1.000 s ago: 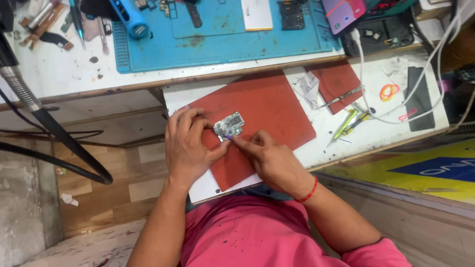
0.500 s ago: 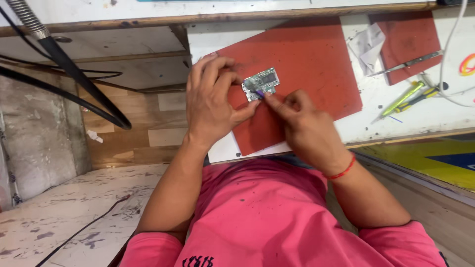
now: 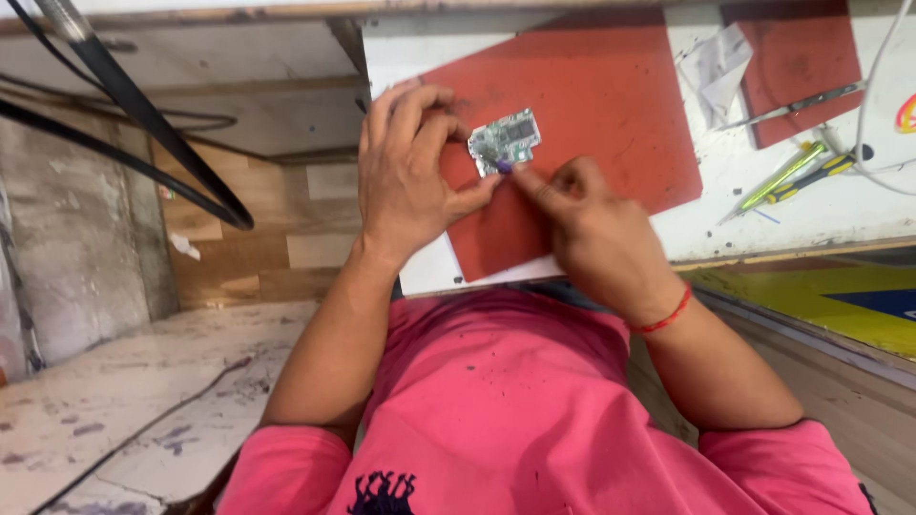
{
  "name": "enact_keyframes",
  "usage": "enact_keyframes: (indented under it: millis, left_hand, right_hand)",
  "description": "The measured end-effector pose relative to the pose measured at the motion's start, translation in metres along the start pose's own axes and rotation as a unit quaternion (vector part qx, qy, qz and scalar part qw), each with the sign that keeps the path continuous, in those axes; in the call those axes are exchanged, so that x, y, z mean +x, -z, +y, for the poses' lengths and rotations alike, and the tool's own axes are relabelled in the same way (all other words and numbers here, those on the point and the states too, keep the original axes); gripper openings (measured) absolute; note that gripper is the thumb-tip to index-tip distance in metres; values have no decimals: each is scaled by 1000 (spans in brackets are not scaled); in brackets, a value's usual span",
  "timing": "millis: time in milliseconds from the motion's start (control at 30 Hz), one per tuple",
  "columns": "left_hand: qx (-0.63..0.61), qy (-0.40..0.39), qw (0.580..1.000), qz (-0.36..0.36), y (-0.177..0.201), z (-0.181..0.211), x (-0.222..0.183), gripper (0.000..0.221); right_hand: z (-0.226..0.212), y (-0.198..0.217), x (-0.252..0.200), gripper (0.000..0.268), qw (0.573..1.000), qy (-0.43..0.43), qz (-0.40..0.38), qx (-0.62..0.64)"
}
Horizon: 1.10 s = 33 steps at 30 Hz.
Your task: The person uses a hot air gun to heat a small circuit board placed on a red mat. They then use a toothbrush to scrub the surface of the heated board, likely to remove residue or flux. The person continues to scrub the board with the toothbrush for the remainder of the clip.
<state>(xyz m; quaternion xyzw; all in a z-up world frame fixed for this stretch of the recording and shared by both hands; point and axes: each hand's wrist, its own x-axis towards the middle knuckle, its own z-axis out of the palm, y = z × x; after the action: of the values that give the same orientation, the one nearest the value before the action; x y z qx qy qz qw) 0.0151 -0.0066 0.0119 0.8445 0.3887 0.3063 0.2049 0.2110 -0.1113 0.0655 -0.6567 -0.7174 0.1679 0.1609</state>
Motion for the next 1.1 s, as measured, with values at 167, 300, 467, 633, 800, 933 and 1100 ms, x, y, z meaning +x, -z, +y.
enact_keyframes:
  millis: [167, 300, 467, 633, 800, 933, 1100]
  left_hand:
    - [-5, -11, 1000, 10, -4, -2, -2, 47]
    - [-6, -7, 1000, 8, -5, -7, -3, 50]
    - [-25, 0, 1000, 15, -1, -5, -6, 57]
    - [-39, -2, 999, 20, -3, -8, -2, 60]
    - [-29, -6, 1000, 8, 6, 3, 6, 54]
    - [-11, -12, 999, 32, 6, 8, 11, 50]
    - [-16, -2, 1000, 23, 0, 3, 6, 46]
  right_hand:
    - [-1, 1, 2, 54, 1000, 0, 14, 5]
    - [-4, 7, 7, 56, 998, -42, 49, -23]
    - [-5, -4, 4, 58, 1000, 4, 22, -1]
    - [9, -10, -3, 55, 1000, -18, 4, -12]
    - [12, -2, -2, 54, 994, -53, 86, -31]
    - [14, -6, -3, 57, 996, -18, 9, 89]
    - [17, -14, -8, 52, 995, -75, 40, 47]
